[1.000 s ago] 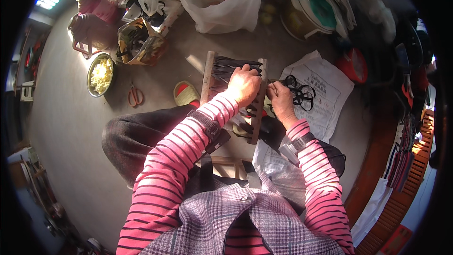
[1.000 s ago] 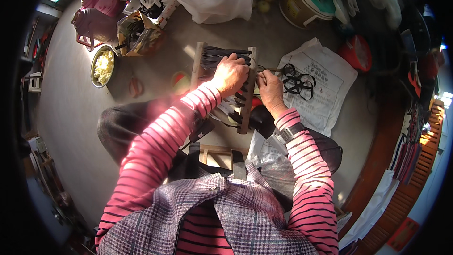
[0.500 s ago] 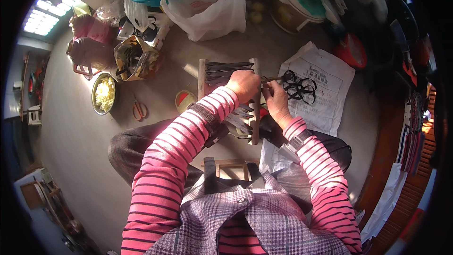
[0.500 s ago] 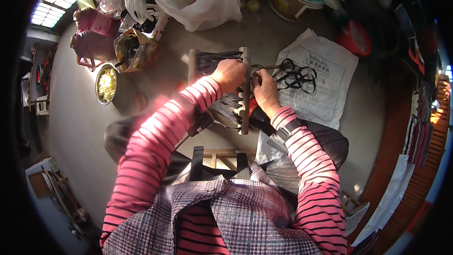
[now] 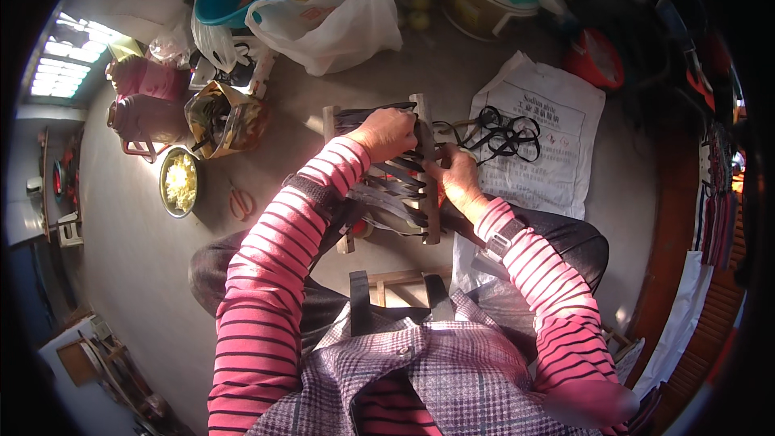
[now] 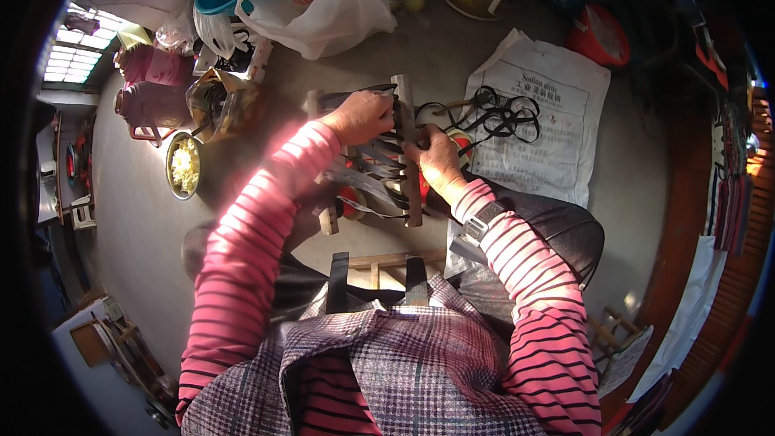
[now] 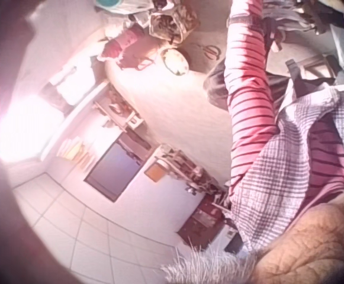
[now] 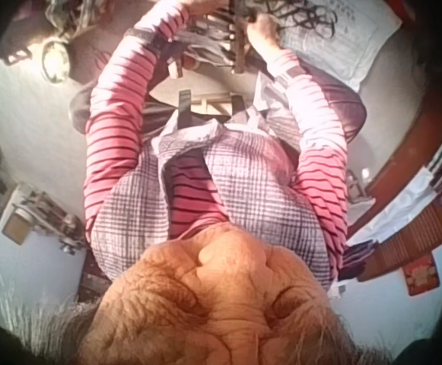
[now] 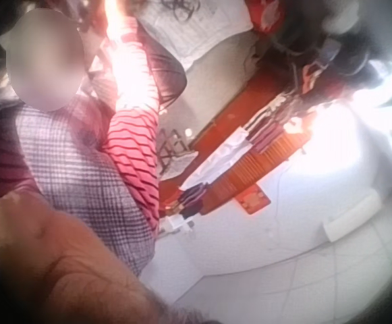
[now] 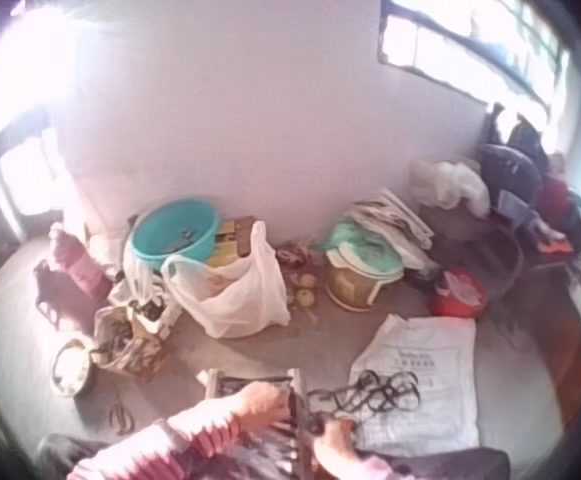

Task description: The person sits on the floor and weaves black straps through a small wooden loom. They repeatedly pull the straps through the loom's slots, adjust tension, and occasionally cut excess strap with scissors. The woven piece grows gradually as the person continues the repetitive weaving motion.

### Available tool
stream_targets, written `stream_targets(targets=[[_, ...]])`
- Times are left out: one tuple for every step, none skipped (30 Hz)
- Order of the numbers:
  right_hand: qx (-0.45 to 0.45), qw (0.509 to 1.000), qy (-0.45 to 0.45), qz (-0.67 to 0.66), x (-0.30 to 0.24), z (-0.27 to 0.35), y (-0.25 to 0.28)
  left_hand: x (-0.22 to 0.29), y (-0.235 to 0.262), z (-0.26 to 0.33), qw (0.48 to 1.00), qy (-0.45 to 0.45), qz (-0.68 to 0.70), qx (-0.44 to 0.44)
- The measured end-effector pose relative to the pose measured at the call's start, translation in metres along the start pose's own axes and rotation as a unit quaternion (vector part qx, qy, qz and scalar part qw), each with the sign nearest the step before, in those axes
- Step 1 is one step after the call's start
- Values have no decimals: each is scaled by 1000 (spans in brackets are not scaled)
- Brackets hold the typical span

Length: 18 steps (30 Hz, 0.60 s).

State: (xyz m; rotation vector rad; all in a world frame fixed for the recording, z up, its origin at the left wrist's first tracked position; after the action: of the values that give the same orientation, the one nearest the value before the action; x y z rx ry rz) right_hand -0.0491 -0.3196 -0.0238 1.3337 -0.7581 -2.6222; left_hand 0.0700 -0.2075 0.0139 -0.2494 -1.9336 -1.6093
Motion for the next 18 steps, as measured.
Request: stream_targets(targets=[[-1, 1000, 4, 10, 1, 0, 0, -4, 7, 5, 999, 16, 26, 26], [0, 1000, 7, 19, 2, -1, 0, -8, 14, 9, 997, 32, 52, 50], [17, 1000, 20, -4, 2, -4, 4, -15, 19, 14, 994, 66, 71, 54], [33, 999, 34, -26, 2, -7, 9, -16, 18, 17, 990, 78, 105, 49], [46, 997, 34, -43, 2, -13, 14, -17, 18, 20, 986, 89, 133, 54], [75, 994, 63, -52, -1, -17, 22, -20, 18, 23, 980, 105, 158, 55], [66, 993, 85, -47, -3, -22, 24, -20, 18, 24, 973, 114, 188, 72], [62, 991, 110, -46, -5, -26, 27, -20, 19, 24, 970, 109, 203, 79], [42, 994, 93, -44, -2, -31, 24, -21, 17, 24, 966, 118, 218, 72], [56, 990, 126, -13, -4, -30, 23, -22, 15, 25, 962, 127, 234, 64], [69, 985, 158, 18, -6, -28, 21, -22, 14, 26, 958, 133, 247, 62], [76, 979, 180, 49, -7, -26, 18, -23, 13, 26, 953, 139, 261, 60], [70, 979, 186, 45, -6, -25, 15, -23, 12, 27, 949, 147, 273, 57], [58, 981, 182, 41, -3, -24, 13, -23, 10, 28, 944, 154, 286, 53], [45, 980, 192, 27, -3, -23, 10, -23, 9, 28, 940, 163, 297, 48], [29, 986, 161, 9, 1, -26, 8, -24, 6, 29, 932, 178, 312, 40], [12, 989, 145, -16, 3, -27, 6, -23, 6, 28, 929, 180, 321, 43], [-6, 991, 129, -41, 5, -29, 4, -23, 5, 28, 922, 189, 336, 43]])
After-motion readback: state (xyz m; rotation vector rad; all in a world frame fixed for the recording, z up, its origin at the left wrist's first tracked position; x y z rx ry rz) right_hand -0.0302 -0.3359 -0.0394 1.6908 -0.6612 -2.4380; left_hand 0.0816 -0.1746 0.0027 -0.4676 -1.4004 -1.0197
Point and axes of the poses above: each hand's wrist, its own z-axis away from the middle knuckle, its own y-axis out of the back of the hand, x = y × z, the point moved 7 cm from there along -z, towards the middle knuckle, and after that the axes turned 13 degrees about -y, right-handed, at the moved point
